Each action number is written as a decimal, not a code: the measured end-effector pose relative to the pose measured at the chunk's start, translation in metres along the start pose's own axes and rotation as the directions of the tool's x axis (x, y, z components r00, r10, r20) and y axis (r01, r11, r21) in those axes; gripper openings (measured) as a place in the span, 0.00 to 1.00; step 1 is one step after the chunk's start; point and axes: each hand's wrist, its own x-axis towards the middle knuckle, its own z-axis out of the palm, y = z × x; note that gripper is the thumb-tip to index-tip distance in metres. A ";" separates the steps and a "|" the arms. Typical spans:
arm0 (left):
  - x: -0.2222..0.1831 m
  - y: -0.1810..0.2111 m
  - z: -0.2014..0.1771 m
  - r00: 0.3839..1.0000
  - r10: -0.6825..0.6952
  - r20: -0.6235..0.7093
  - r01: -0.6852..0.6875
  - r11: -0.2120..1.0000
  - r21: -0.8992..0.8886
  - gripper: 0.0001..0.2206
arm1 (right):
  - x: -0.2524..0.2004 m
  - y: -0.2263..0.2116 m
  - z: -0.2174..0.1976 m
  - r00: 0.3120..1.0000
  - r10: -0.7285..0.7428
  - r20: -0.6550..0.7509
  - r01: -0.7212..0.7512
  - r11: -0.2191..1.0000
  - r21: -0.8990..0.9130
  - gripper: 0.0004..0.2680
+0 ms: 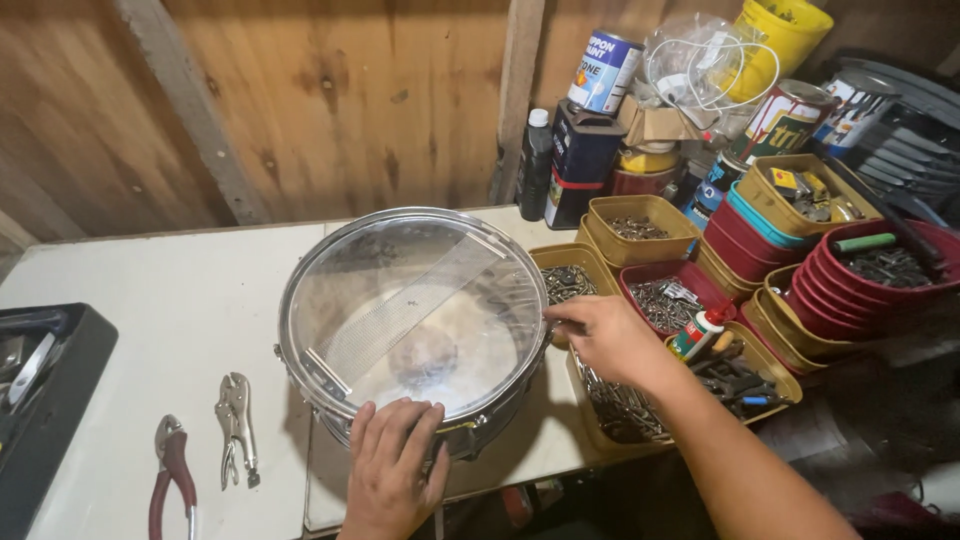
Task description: Repairing a snare drum by selecting and inserting tension rods into the lugs
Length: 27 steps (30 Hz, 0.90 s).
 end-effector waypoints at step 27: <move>0.008 0.003 -0.007 0.998 -0.030 -0.051 0.025 0.995 -0.096 0.19 | 0.018 -0.048 -0.013 0.929 0.334 0.156 -0.346 0.937 0.055 0.13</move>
